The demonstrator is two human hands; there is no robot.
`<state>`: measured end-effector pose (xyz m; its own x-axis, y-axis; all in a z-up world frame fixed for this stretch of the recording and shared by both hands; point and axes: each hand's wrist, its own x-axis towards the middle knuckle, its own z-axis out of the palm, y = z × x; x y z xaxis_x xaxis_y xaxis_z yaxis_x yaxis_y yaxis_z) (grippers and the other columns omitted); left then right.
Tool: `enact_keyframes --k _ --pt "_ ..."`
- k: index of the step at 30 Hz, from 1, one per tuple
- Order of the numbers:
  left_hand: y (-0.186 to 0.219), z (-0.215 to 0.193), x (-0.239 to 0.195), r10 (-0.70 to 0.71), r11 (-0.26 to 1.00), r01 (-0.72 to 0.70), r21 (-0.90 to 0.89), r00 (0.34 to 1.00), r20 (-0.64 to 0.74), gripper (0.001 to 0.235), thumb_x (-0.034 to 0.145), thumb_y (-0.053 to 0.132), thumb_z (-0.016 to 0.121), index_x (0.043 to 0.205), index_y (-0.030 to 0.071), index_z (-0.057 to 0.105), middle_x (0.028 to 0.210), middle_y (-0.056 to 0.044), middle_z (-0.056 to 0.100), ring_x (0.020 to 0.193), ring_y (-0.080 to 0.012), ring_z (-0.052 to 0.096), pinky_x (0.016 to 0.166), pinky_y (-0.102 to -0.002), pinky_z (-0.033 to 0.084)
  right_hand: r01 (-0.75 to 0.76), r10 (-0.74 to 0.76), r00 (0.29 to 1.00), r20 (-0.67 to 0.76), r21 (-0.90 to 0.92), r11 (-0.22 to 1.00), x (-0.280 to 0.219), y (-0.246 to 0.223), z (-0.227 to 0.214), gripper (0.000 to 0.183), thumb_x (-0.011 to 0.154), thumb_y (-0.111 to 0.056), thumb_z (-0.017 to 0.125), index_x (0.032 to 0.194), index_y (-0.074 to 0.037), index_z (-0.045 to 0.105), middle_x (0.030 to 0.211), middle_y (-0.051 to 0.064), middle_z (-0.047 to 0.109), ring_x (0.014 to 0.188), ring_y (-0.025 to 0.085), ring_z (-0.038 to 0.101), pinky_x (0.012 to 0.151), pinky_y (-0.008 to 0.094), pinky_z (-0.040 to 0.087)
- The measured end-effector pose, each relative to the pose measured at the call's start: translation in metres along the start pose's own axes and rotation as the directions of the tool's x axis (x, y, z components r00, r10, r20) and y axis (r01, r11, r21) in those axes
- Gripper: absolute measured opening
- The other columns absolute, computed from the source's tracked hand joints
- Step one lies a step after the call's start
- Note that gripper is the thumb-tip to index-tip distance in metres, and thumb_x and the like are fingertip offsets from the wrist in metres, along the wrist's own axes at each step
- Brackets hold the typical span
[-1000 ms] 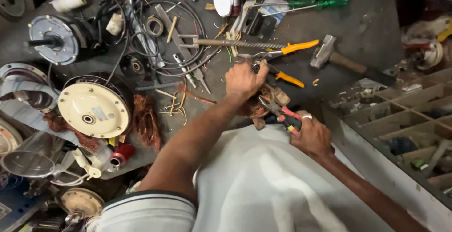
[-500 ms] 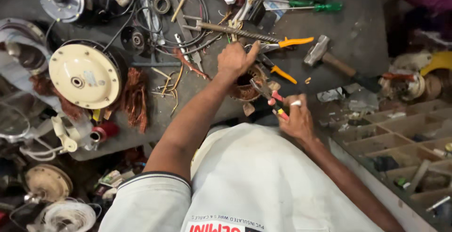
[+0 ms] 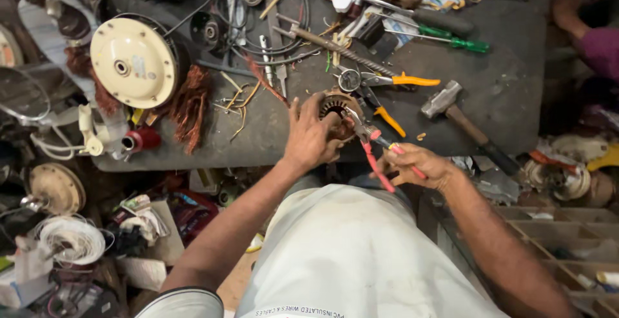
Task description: The person uses pliers and a screwdriver to remove copper windings from a motor stator on a cluttered workbench. They repeatedly pull and cut the wires, occasionally adjusting the stator's position.
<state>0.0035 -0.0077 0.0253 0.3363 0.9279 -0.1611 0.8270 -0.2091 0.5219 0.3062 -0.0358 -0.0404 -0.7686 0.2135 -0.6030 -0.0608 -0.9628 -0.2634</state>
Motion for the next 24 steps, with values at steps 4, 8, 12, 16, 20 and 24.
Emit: enact_keyframes --k 4,8,12,16,20,24 --pt "-0.001 0.005 -0.005 0.010 1.000 -0.010 -0.012 1.000 -0.024 0.054 0.068 0.030 0.085 0.119 0.022 0.069 0.148 -0.014 0.044 0.145 -0.0343 0.038 0.122 -0.066 0.019 -0.023 -0.008 0.986 -0.168 -0.181 0.983 0.001 -0.005 0.004 0.045 0.090 -0.025 0.068 0.130 -0.008 0.054 0.110 0.008 0.065 0.105 0.026 0.068 0.083 0.050 0.057" --pt "-0.004 0.002 -0.014 0.079 0.997 -0.081 -0.022 0.995 -0.063 0.044 0.072 0.033 0.085 0.112 0.024 0.071 0.147 -0.018 0.046 0.143 -0.0350 0.038 0.116 -0.062 0.024 -0.020 0.013 0.992 -0.124 -0.055 0.998 0.003 0.004 0.018 0.054 0.089 -0.021 0.066 0.141 -0.021 0.051 0.095 0.005 0.056 0.102 0.027 0.068 0.079 0.049 0.058" --pt "-0.006 -0.010 -0.003 -0.004 0.995 -0.004 -0.098 0.997 -0.079 0.049 0.077 0.048 0.079 0.114 0.018 0.067 0.142 -0.020 0.052 0.133 -0.0369 0.049 0.111 -0.053 0.036 0.029 -0.027 1.000 -0.016 0.202 0.979 0.010 0.007 0.033 0.052 0.084 -0.024 0.066 0.132 -0.014 0.050 0.101 0.010 0.062 0.090 0.027 0.066 0.072 0.044 0.053" --pt "-0.015 -0.004 0.049 -0.104 0.985 0.084 -0.151 0.986 -0.132 0.066 0.093 0.059 0.066 0.137 0.011 0.058 0.138 -0.020 0.056 0.121 -0.0404 0.059 0.100 -0.050 0.045 -0.122 0.061 0.979 0.194 0.322 0.939 0.012 0.016 0.037 0.041 0.084 -0.023 0.068 0.121 -0.013 0.052 0.091 0.008 0.056 0.078 0.022 0.056 0.071 0.038 0.048" --pt "-0.036 0.029 0.109 0.058 0.973 -0.047 -0.227 0.997 0.044 0.071 0.091 0.065 0.056 0.143 0.018 0.052 0.129 -0.025 0.057 0.114 -0.0460 0.058 0.089 -0.055 0.049 -0.161 0.144 0.985 0.096 0.201 0.966 0.020 0.014 0.047 0.032 0.067 -0.021 0.062 0.098 -0.016 0.053 0.083 0.006 0.058 0.074 0.023 0.057 0.061 0.037 0.046" --pt "-0.047 0.058 0.119 -0.041 0.975 0.051 -0.218 0.998 0.050 0.057 0.095 0.063 0.051 0.133 0.022 0.060 0.128 -0.018 0.065 0.114 -0.0418 0.065 0.092 -0.055 0.053 -0.267 0.224 0.933 -0.282 -0.123 0.956 0.015 -0.033 0.059 0.033 0.075 -0.023 0.063 0.106 -0.014 0.057 0.087 0.012 0.059 0.077 0.028 0.057 0.065 0.041 0.046"
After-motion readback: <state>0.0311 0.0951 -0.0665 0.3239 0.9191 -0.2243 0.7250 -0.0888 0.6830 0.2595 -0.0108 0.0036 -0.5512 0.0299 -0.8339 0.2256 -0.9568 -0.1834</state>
